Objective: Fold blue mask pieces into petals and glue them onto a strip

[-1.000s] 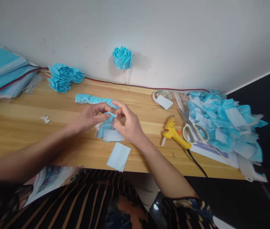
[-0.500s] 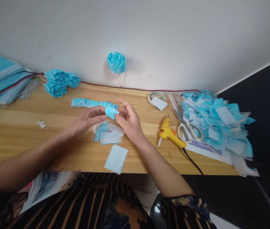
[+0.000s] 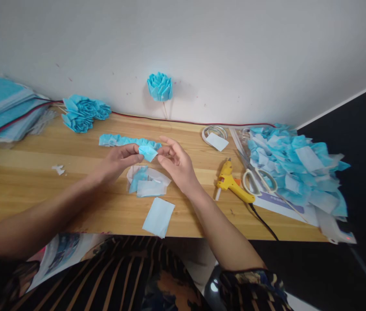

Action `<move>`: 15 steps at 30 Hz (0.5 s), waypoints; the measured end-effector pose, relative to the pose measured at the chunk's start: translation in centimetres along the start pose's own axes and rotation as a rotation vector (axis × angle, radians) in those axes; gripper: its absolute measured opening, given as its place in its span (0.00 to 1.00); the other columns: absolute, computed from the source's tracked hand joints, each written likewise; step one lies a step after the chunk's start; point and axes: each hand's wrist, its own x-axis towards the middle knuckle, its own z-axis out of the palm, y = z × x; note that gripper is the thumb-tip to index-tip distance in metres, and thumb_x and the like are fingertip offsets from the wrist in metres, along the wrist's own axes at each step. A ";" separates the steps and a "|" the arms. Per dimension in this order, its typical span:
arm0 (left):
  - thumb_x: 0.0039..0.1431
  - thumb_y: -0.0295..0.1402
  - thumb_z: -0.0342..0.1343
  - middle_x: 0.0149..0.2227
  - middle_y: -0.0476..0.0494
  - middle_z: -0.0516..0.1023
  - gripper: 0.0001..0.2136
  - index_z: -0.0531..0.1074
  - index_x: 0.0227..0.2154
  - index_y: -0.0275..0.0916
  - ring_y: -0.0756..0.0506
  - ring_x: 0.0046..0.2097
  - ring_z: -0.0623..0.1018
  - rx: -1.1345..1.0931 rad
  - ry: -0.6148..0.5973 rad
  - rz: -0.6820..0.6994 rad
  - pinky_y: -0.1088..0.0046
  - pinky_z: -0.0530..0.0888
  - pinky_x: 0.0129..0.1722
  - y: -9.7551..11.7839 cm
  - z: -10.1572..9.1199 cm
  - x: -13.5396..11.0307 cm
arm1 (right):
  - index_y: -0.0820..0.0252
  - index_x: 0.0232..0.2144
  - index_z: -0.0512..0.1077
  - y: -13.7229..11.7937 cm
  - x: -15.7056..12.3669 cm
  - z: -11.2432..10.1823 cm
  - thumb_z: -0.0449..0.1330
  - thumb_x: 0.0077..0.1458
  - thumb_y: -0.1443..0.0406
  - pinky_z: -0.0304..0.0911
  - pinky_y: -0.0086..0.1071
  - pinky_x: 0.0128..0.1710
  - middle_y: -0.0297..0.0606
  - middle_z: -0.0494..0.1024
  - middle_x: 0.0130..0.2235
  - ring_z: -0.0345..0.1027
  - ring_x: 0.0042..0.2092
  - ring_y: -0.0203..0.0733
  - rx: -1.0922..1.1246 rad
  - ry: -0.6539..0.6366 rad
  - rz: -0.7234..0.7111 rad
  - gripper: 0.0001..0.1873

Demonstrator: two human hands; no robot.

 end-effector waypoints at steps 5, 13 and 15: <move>0.53 0.41 0.60 0.26 0.52 0.69 0.12 0.69 0.27 0.37 0.50 0.30 0.69 0.052 -0.022 0.019 0.73 0.64 0.32 0.2 0.1 0.0 | 0.51 0.54 0.68 -0.1 0.1 -0.3 0.63 0.56 0.60 0.67 0.39 0.49 0.35 0.76 0.41 0.71 0.45 0.41 -0.028 -0.020 -0.016 0.23; 0.54 0.38 0.58 0.28 0.50 0.72 0.09 0.69 0.26 0.39 0.48 0.33 0.72 0.235 -0.024 0.143 0.70 0.68 0.36 0.7 0.3 -0.2 | 0.51 0.59 0.65 -0.3 -0.2 -0.4 0.61 0.56 0.63 0.66 0.38 0.50 0.36 0.72 0.45 0.69 0.48 0.41 -0.111 -0.141 -0.046 0.28; 0.55 0.36 0.57 0.28 0.49 0.73 0.08 0.69 0.25 0.39 0.47 0.34 0.72 0.305 -0.020 0.202 0.70 0.69 0.38 0.8 0.3 -0.2 | 0.51 0.60 0.64 -0.4 -0.3 -0.3 0.61 0.56 0.64 0.65 0.39 0.51 0.36 0.72 0.45 0.69 0.48 0.42 -0.171 -0.155 -0.082 0.29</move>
